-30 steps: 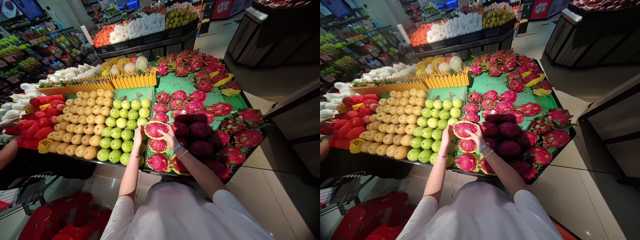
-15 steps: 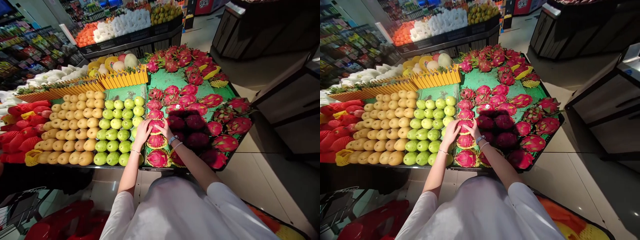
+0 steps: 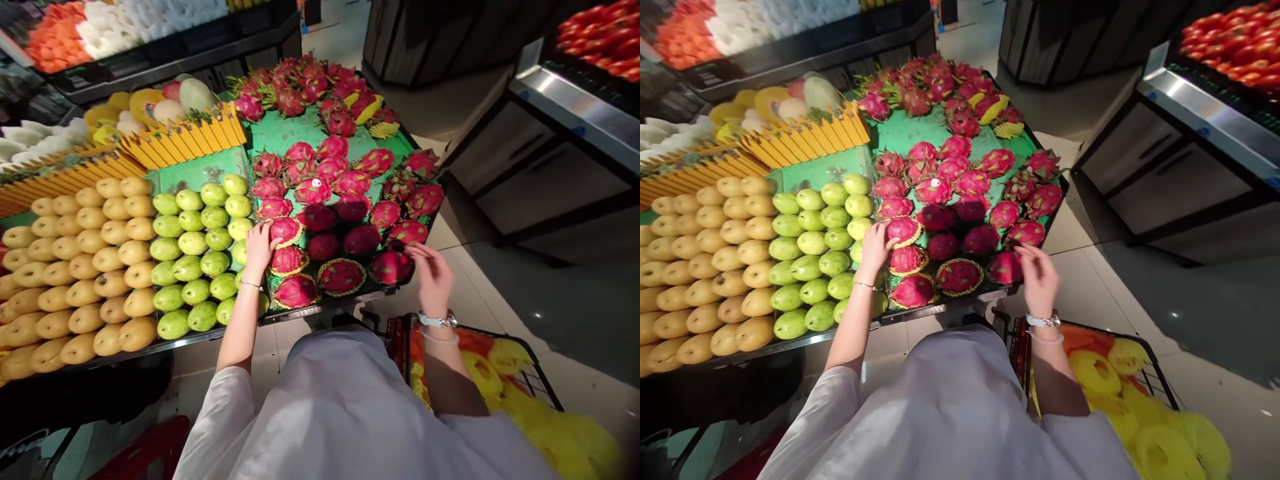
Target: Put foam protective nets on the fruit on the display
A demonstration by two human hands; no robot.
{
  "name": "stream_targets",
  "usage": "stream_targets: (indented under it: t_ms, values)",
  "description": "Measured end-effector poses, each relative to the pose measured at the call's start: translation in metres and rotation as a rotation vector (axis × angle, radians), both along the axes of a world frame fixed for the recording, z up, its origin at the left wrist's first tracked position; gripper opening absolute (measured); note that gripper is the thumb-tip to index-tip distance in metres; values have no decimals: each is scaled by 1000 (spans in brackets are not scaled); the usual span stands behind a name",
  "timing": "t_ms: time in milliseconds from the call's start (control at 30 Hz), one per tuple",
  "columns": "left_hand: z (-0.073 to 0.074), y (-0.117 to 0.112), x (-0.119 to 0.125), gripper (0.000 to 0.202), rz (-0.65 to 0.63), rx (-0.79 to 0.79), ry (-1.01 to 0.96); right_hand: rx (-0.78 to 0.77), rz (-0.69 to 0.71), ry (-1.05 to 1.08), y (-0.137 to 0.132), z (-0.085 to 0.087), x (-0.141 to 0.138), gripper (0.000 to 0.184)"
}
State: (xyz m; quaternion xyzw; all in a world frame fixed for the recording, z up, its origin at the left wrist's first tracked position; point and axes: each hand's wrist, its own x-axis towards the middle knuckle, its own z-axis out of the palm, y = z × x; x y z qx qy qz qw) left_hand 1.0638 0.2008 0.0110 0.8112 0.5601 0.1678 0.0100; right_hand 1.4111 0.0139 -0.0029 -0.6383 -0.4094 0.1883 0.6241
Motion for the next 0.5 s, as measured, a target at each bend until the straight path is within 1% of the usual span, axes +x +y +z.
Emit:
stream_targets:
  t_ms: [33, 67, 100, 133, 167, 200, 267, 300, 333, 400, 433, 500]
  values:
    - [0, 0, 0, 54, -6, -6, -20, 7, -255, -26, -21, -19, 21, 29]
    - [0, 0, 0, 55, -12, -11, -44, -49, -491, -52, -44, -39, 40, 26]
    - [1, -2, 0, 56, -17, -12, -70, -169, -695, -77, -69, -59, 56, 22]
    - [2, -5, 1, 57, -18, -8, -100, -238, -812, -79, -94, -77, 69, 20]
    - [4, -10, 1, 59, -18, 1, -134, -298, -882, -81, -118, -93, 78, 19]
    - [6, -17, 2, 61, -19, 13, -176, -360, -922, -79, -141, -106, 82, 16]
    - [11, -37, 2, 62, -51, 29, -269, -466, -908, -65, -180, -127, 81, 8]
    - [13, -48, 1, 60, -73, 35, -310, -513, -866, -55, -194, -134, 77, 4]
    - [14, -61, 1, 57, -96, 41, -342, -550, -807, -45, -204, -140, 71, 7]
    - [12, -86, -2, 47, -121, 66, -390, -587, -650, -27, -216, -147, 57, 14]
    - [9, -98, -3, 42, -122, 84, -410, -586, -553, -18, -219, -148, 49, 18]
    - [1, -120, -6, 35, -114, 121, -448, -549, -307, 7, -219, -142, 33, 23]
